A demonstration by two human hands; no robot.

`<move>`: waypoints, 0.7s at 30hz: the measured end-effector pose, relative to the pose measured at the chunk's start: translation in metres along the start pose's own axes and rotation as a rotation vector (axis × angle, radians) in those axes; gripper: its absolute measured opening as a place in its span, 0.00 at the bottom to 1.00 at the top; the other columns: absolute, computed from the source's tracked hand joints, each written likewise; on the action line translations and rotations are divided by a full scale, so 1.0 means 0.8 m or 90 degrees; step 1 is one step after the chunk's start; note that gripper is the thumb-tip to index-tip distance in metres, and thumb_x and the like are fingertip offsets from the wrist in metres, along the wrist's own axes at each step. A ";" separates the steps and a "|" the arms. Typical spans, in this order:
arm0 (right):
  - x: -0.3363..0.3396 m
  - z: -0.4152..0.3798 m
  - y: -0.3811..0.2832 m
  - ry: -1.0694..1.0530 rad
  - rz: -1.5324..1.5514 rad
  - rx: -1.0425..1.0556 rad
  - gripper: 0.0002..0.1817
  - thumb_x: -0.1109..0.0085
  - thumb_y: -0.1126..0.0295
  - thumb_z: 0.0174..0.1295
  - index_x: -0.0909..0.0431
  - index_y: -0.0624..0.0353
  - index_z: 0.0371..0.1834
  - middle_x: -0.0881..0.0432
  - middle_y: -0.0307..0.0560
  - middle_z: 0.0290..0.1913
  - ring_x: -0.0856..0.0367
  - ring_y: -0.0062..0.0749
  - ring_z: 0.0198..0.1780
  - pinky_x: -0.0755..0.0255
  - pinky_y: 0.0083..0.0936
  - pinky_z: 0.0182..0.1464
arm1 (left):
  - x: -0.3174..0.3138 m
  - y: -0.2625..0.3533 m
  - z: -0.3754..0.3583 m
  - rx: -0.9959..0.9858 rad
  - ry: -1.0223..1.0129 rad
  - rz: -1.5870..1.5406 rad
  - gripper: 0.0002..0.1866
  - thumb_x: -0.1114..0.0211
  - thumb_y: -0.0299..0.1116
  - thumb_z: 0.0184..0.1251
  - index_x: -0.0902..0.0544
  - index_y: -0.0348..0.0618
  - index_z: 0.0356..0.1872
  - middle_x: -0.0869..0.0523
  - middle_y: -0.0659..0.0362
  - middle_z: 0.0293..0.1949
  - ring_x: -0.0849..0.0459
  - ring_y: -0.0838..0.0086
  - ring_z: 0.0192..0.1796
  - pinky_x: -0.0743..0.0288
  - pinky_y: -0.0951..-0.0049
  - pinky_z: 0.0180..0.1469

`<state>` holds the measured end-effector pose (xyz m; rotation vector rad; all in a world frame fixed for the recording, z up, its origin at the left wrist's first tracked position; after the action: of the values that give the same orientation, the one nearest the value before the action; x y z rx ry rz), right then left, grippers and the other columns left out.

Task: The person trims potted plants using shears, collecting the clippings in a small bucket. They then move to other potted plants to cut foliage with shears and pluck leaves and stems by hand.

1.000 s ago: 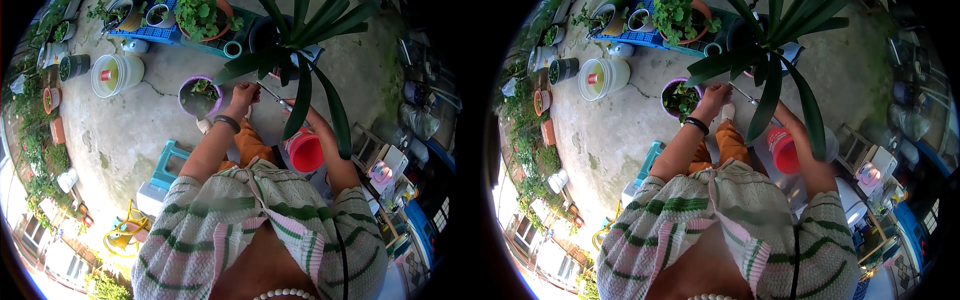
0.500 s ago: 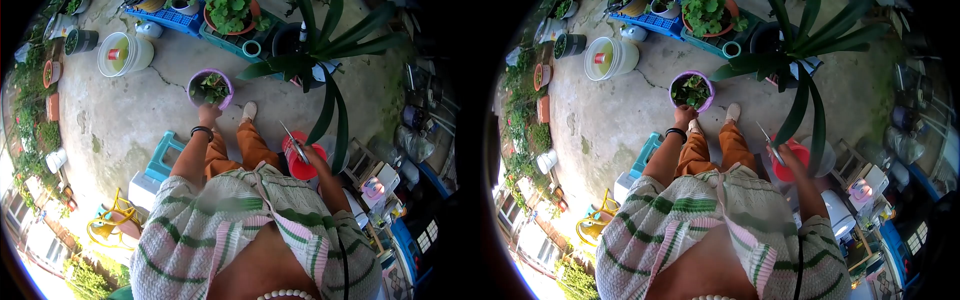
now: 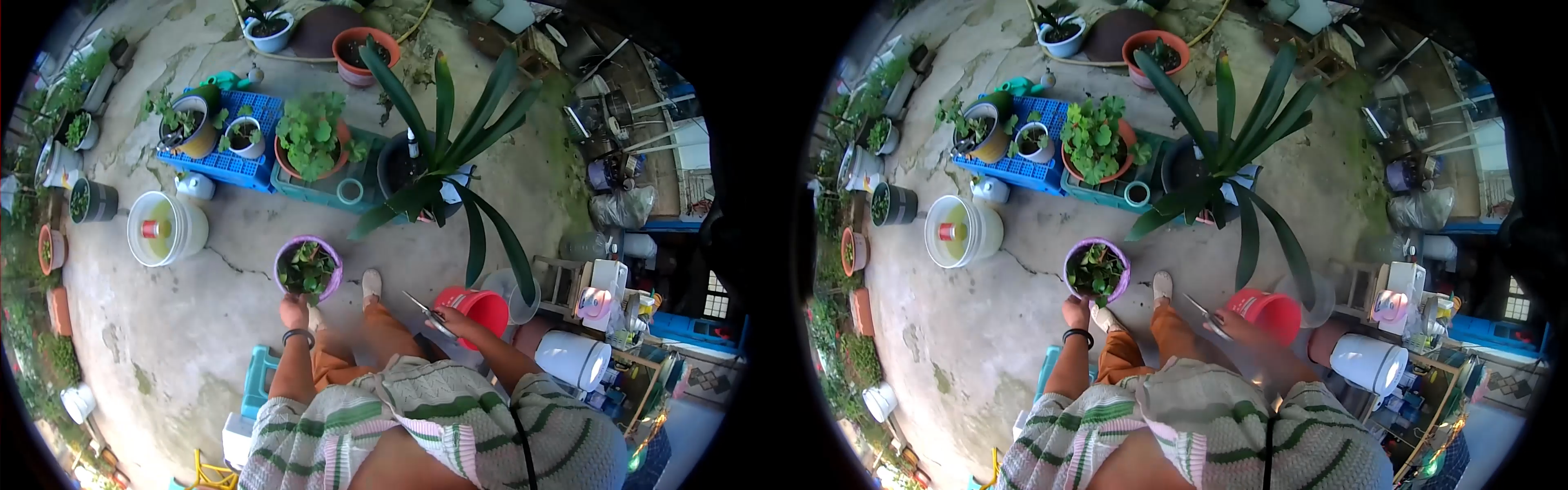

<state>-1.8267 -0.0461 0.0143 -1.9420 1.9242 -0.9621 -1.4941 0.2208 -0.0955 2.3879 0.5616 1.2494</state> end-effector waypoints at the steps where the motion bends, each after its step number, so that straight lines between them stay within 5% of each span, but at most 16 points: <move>1: -0.005 -0.004 -0.023 0.012 -0.009 0.014 0.22 0.37 0.53 0.53 0.26 0.61 0.40 0.22 0.44 0.30 0.25 0.26 0.32 0.32 0.24 0.36 | 0.008 -0.004 0.002 0.021 -0.028 0.015 0.14 0.37 0.39 0.50 0.19 0.38 0.33 0.19 0.44 0.37 0.21 0.52 0.42 0.28 0.58 0.45; 2: -0.007 -0.011 -0.046 0.027 0.019 0.023 0.23 0.37 0.54 0.54 0.27 0.62 0.41 0.23 0.44 0.31 0.26 0.26 0.33 0.32 0.24 0.36 | 0.016 -0.012 0.002 0.045 -0.058 0.033 0.15 0.38 0.38 0.50 0.19 0.37 0.35 0.20 0.43 0.43 0.22 0.52 0.47 0.29 0.60 0.49; 3: -0.006 -0.028 -0.090 0.040 0.049 0.030 0.23 0.37 0.54 0.54 0.28 0.62 0.43 0.24 0.44 0.31 0.27 0.26 0.33 0.32 0.24 0.36 | 0.004 -0.041 0.006 -0.053 0.010 0.068 0.21 0.40 0.37 0.52 0.24 0.36 0.47 0.30 0.39 0.56 0.31 0.50 0.59 0.37 0.62 0.60; 4: -0.009 -0.040 -0.115 0.052 0.079 0.036 0.24 0.37 0.55 0.54 0.28 0.63 0.44 0.24 0.44 0.31 0.28 0.25 0.34 0.32 0.24 0.37 | 0.011 -0.042 0.002 0.020 -0.046 -0.002 0.28 0.42 0.36 0.55 0.33 0.37 0.58 0.39 0.38 0.63 0.40 0.50 0.65 0.45 0.63 0.66; 5: -0.016 -0.032 -0.102 0.060 -0.029 0.063 0.23 0.38 0.55 0.55 0.29 0.62 0.45 0.25 0.43 0.33 0.28 0.25 0.35 0.32 0.24 0.38 | 0.017 -0.051 0.004 0.009 -0.065 -0.061 0.29 0.43 0.36 0.56 0.36 0.36 0.59 0.38 0.38 0.62 0.39 0.51 0.65 0.44 0.63 0.65; 10: -0.022 -0.098 -0.207 -0.096 0.104 0.095 0.21 0.41 0.58 0.58 0.30 0.58 0.49 0.26 0.39 0.32 0.30 0.21 0.32 0.35 0.18 0.34 | 0.082 -0.028 0.006 0.050 -0.234 -0.375 0.25 0.44 0.34 0.58 0.31 0.30 0.55 0.24 0.47 0.51 0.25 0.64 0.54 0.34 0.70 0.56; 12: -0.010 -0.132 -0.249 -0.148 0.170 0.089 0.22 0.41 0.58 0.58 0.31 0.57 0.51 0.26 0.39 0.32 0.30 0.18 0.31 0.36 0.14 0.33 | 0.106 -0.003 0.016 -0.015 -0.160 -0.355 0.20 0.45 0.30 0.59 0.29 0.30 0.53 0.21 0.52 0.46 0.23 0.70 0.48 0.31 0.74 0.51; 13: -0.003 -0.144 -0.255 -0.210 0.336 0.013 0.25 0.40 0.59 0.58 0.34 0.58 0.54 0.28 0.39 0.32 0.31 0.15 0.30 0.37 0.10 0.32 | 0.125 0.023 0.015 -0.055 -0.176 -0.379 0.21 0.45 0.31 0.61 0.29 0.31 0.54 0.21 0.52 0.48 0.22 0.69 0.48 0.31 0.73 0.50; 18: 0.129 -0.227 -0.373 -0.199 0.370 0.250 0.37 0.37 0.50 0.51 0.37 0.66 0.57 0.27 0.37 0.33 0.29 0.16 0.28 0.34 0.12 0.31 | 0.211 0.228 -0.013 -0.245 -0.198 -0.537 0.17 0.46 0.29 0.65 0.28 0.32 0.53 0.21 0.51 0.49 0.22 0.69 0.50 0.30 0.73 0.53; 20: 0.200 -0.213 -0.388 -0.129 0.433 0.354 0.21 0.46 0.66 0.60 0.34 0.63 0.55 0.27 0.38 0.32 0.29 0.16 0.29 0.34 0.13 0.30 | 0.226 0.323 -0.021 -0.319 -0.235 -0.549 0.17 0.46 0.28 0.65 0.28 0.32 0.53 0.20 0.52 0.48 0.21 0.69 0.49 0.30 0.74 0.53; 21: 0.240 -0.203 -0.395 -0.054 0.357 0.392 0.24 0.46 0.62 0.59 0.34 0.64 0.55 0.27 0.39 0.32 0.29 0.17 0.28 0.35 0.13 0.28 | 0.230 0.371 -0.028 -0.360 -0.230 -0.540 0.17 0.46 0.28 0.65 0.28 0.32 0.53 0.20 0.52 0.48 0.21 0.70 0.49 0.30 0.74 0.54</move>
<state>-1.6881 -0.1531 0.3782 -1.0139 1.6988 -1.0938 -1.3664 0.0673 0.1917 1.5555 0.8359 0.4882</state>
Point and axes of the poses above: each hand's wrist, its own z-axis towards the middle knuckle, its own x-axis out of the back of the hand, y = z × x, the point moved 2 cm from there along z, towards the middle knuckle
